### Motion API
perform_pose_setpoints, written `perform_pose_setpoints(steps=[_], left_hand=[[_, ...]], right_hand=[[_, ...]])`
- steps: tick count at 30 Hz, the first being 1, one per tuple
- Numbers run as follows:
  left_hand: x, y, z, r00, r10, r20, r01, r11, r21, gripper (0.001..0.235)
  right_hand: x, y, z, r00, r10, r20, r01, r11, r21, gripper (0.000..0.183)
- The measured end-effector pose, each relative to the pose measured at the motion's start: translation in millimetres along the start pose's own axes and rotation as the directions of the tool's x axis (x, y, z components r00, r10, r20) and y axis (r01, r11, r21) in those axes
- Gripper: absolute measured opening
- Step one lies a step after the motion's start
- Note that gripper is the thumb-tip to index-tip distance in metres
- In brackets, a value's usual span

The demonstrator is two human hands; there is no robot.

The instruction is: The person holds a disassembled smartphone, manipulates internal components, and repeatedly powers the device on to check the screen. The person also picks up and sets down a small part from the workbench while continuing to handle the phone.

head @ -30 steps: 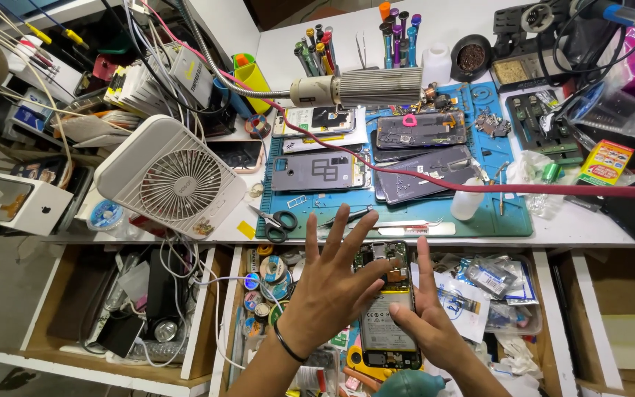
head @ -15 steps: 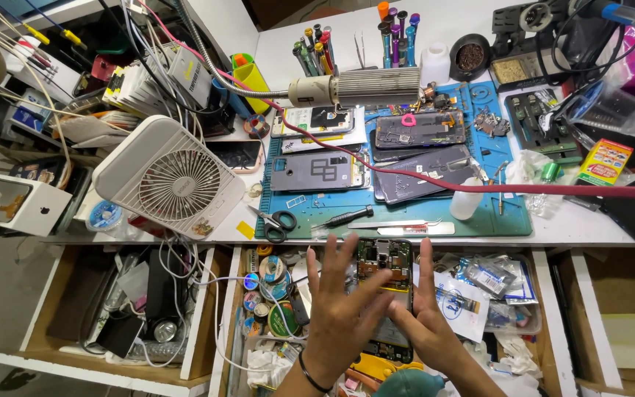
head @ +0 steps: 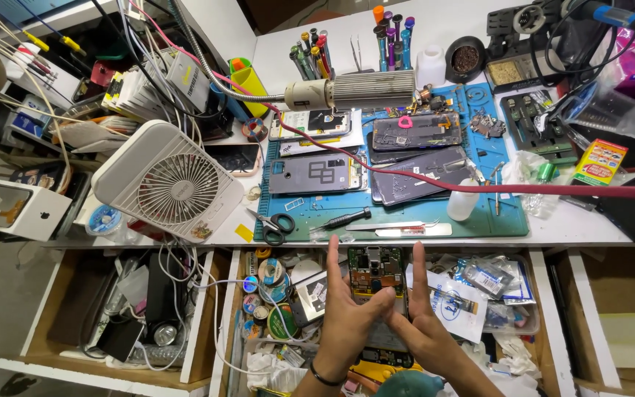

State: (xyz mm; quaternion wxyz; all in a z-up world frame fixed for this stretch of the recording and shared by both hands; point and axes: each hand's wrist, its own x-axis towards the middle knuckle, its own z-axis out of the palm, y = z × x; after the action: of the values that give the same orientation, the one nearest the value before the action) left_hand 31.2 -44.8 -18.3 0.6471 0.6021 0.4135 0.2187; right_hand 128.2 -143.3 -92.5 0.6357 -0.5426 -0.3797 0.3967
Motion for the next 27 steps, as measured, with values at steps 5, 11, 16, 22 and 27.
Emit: perform_pose_setpoints(steps=[5, 11, 16, 22, 27], left_hand=[[0, -3, -2, 0.998, -0.06, 0.007, 0.06, 0.998, -0.01, 0.113], [-1, 5, -4, 0.993, -0.113, 0.035, 0.114, 0.992, -0.046, 0.112], [1, 4, -2, 0.994, -0.108, 0.031, 0.11, 0.993, -0.052, 0.113], [6, -8, -1, 0.998, -0.055, 0.031, 0.057, 0.994, -0.098, 0.114], [5, -4, 2, 0.996, -0.078, 0.033, 0.083, 0.978, -0.19, 0.114]], right_hand=[[-1, 4, 0, 1.0, 0.011, 0.021, -0.011, 1.0, 0.012, 0.097], [1, 2, 2, 1.0, 0.029, 0.013, -0.029, 0.999, 0.013, 0.098], [1, 3, 1, 1.0, 0.016, 0.015, -0.017, 1.0, 0.025, 0.098], [-1, 4, 0, 0.999, 0.032, 0.032, -0.032, 0.999, -0.011, 0.097], [1, 5, -2, 0.998, 0.048, 0.044, -0.046, 0.998, -0.039, 0.1]])
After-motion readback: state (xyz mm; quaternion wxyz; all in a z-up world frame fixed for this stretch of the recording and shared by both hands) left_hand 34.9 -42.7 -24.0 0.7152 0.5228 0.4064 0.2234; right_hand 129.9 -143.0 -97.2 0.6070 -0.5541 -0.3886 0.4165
